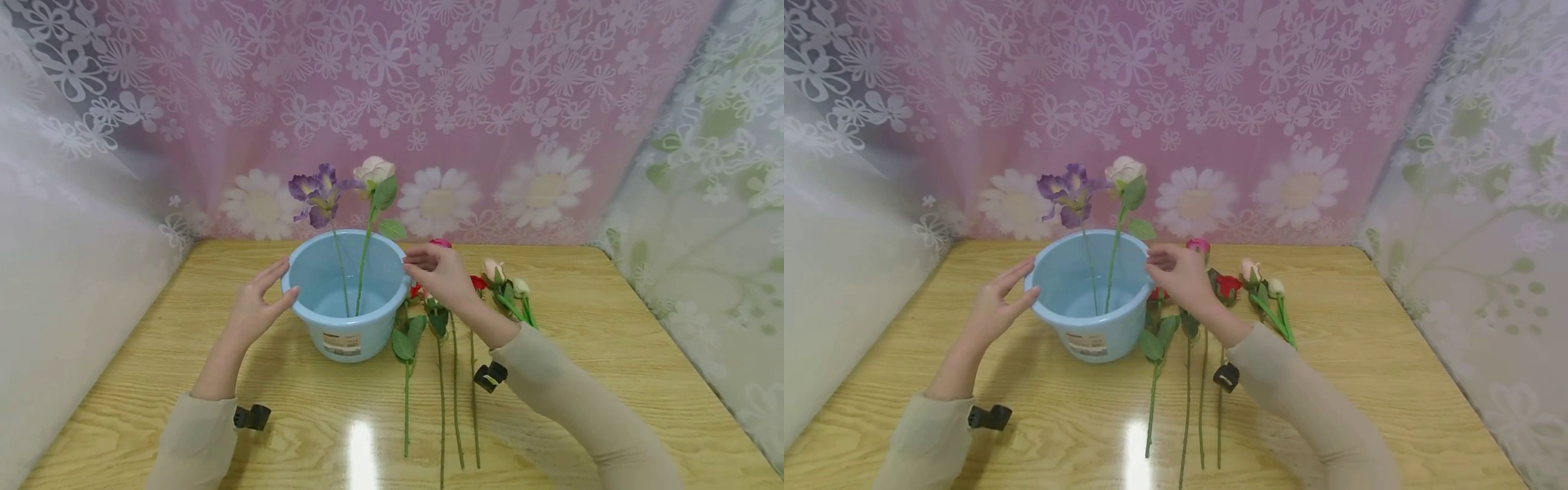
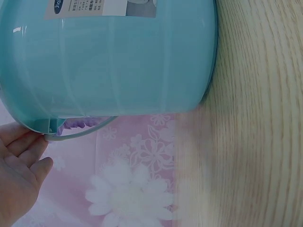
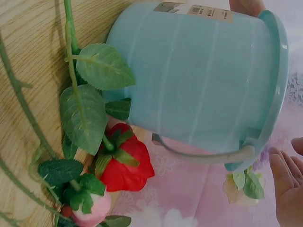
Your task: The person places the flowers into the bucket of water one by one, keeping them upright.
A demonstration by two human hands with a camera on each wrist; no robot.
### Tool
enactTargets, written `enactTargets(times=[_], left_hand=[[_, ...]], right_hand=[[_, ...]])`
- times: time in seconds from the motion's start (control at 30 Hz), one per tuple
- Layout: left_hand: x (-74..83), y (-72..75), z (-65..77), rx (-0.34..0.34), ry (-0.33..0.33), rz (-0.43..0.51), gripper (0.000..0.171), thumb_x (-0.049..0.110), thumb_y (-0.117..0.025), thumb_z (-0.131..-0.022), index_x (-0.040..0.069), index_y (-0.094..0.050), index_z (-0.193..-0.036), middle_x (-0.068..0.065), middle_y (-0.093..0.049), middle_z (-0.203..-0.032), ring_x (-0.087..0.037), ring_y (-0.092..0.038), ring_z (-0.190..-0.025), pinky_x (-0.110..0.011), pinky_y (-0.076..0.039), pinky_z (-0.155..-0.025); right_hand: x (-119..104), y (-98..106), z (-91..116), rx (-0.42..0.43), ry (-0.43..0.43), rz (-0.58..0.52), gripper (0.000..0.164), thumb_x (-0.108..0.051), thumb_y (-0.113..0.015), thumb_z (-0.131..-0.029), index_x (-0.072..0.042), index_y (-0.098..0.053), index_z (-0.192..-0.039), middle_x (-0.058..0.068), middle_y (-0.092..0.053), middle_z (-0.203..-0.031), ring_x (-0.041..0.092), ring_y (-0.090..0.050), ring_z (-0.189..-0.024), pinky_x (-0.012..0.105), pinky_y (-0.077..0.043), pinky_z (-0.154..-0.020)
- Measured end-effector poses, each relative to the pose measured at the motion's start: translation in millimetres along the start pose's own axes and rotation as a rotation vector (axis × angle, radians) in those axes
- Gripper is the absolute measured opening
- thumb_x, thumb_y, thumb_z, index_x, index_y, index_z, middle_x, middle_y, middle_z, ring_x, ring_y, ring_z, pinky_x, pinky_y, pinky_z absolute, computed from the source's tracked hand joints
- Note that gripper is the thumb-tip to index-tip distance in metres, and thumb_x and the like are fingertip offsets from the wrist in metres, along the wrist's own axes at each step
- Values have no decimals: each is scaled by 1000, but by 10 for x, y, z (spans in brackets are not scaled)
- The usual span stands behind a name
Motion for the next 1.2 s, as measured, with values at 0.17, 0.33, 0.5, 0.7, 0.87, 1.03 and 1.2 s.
enactTargets(times=[0.17, 0.33, 0.5, 0.7, 0.87, 1.03, 1.2], left_hand=[[-4, -1, -6, -4, 3, 3, 54, 25, -63, -82, -3, -46, -126, -17, -40, -132, -35, -34, -121, -53, -30, -95], [-7, -2, -11, -6, 1, 7, 54, 24, -63, -83, -4, -46, -126, -17, -40, -132, -35, -34, -121, -53, -30, -95], [-2, -1, -12, -6, -3, 7, 54, 23, -63, -82, -4, -46, -126, -18, -40, -132, -35, -34, -121, -53, -30, -95], [-6, -1, -7, -12, 8, 7, 55, 24, -63, -82, -4, -46, -126, -20, -40, -132, -36, -33, -122, -53, -29, -95], [-1, -2, -8, -14, 10, 10, 54, 23, -62, -83, -4, -45, -126, -19, -39, -132, -36, -33, -122, -53, -29, -95], [-1, 1, -9, -17, 13, 9, 54, 24, -62, -83, -4, -45, -126, -18, -39, -133, -35, -33, -122, -53, -29, -95], [-1, 2, -8, -12, 5, 9, 54, 23, -62, -83, -4, -45, -126, -19, -40, -132, -36, -33, -122, -53, -29, -95]], right_hand=[[31, 100, 53, 1, -32, -19, 25, -6, -62, -82, 5, -60, -105, 18, -62, -98, 25, -60, -88, 30, -50, -76], [43, 196, 110, 6, -54, 15, 24, -7, -62, -82, 4, -60, -103, 17, -61, -99, 25, -60, -89, 31, -49, -77], [134, 276, 160, 14, -73, 51, 26, -11, -62, -83, 1, -60, -105, 14, -62, -100, 22, -60, -89, 30, -49, -76], [233, 372, 230, 33, -83, 81, 25, -11, -63, -82, 1, -61, -104, 15, -63, -96, 24, -61, -88, 31, -50, -74], [323, 471, 279, 31, -98, 99, 27, -12, -63, -83, 1, -60, -107, 16, -63, -99, 24, -60, -90, 32, -50, -75], [396, 568, 336, 24, -138, 100, 31, -13, -62, -83, 0, -59, -110, 15, -61, -102, 24, -59, -92, 30, -49, -76], [481, 649, 394, 28, -165, 91, 32, -13, -63, -83, 3, -58, -110, 18, -61, -101, 24, -60, -88, 26, -50, -71]])
Point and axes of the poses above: each hand's wrist, its own z-axis away from the middle knuckle, its own y-axis out of the back of the hand, x = y × z, the point moved 3 cm from there along -z, towards the middle knuckle
